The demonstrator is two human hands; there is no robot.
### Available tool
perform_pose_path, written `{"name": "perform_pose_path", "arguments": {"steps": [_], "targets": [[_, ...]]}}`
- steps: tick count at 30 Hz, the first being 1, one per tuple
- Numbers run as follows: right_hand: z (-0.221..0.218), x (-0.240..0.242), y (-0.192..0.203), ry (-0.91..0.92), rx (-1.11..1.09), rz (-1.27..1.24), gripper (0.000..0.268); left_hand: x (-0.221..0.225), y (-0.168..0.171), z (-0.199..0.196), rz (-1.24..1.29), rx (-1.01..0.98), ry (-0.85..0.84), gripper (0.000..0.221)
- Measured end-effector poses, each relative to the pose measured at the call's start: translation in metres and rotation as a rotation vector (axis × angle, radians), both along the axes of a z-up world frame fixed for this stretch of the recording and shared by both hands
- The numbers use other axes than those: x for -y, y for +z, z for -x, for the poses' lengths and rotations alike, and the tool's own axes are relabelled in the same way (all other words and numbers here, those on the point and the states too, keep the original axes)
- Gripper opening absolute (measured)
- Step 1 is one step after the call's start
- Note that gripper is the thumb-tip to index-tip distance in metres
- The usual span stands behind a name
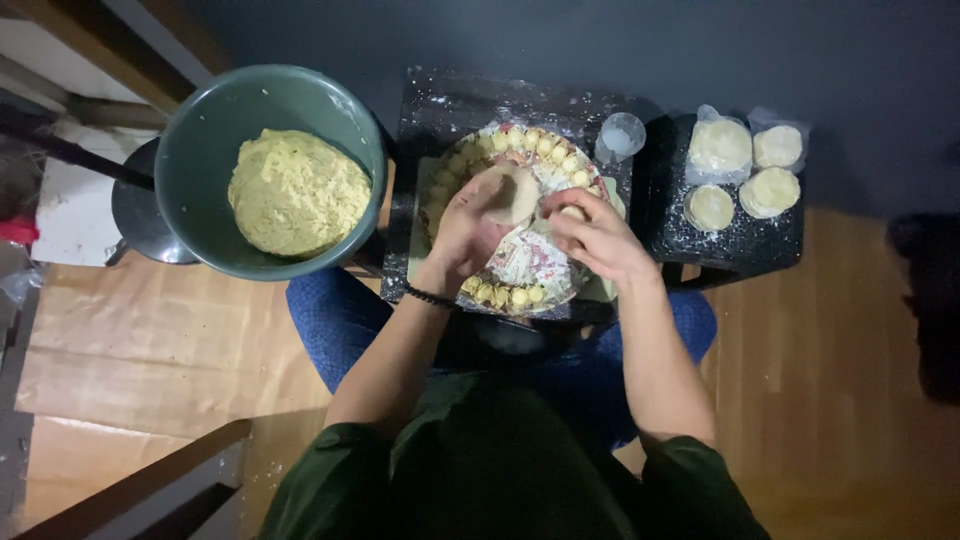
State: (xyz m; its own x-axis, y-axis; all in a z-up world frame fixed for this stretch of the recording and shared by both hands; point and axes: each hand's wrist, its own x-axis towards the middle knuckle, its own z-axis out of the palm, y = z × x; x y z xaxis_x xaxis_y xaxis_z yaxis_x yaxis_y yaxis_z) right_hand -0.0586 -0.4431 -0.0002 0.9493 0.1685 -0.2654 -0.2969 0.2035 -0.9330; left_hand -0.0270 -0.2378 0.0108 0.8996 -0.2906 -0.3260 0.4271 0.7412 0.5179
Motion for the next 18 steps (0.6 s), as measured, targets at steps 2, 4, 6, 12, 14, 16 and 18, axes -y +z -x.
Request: {"name": "perform_pose_path", "arguments": {"steps": [2,4,6,12,14,16,18], "targets": [[0.001,-0.006,0.015,-0.256,-0.059,-0.054,0.044,0.005,0.005,0.0,0.024,-0.023,-0.026,0.021],[-0.005,0.003,0.015,-0.312,-0.05,-0.073,0.055,0.006,-0.002,-0.005,0.093,-0.04,-0.039,0.023],[-0.004,0.007,0.003,-0.363,-0.049,-0.098,0.065,0.004,-0.006,-0.001,0.156,-0.065,-0.047,0.024],[-0.007,0.021,-0.031,-0.181,-0.036,-0.155,0.027,0.002,0.003,-0.002,0.24,-0.041,-0.105,0.079],[-0.018,0.035,-0.043,-0.164,0.017,-0.387,0.034,0.002,0.017,0.001,0.239,-0.1,-0.063,0.099],[-0.01,0.022,-0.029,-0.266,0.025,-0.33,0.033,0.001,0.019,0.0,0.223,-0.1,-0.043,0.098],[-0.006,0.017,-0.024,-0.376,0.038,-0.272,0.034,0.0,0.01,-0.002,0.205,-0.097,-0.033,0.097]]}}
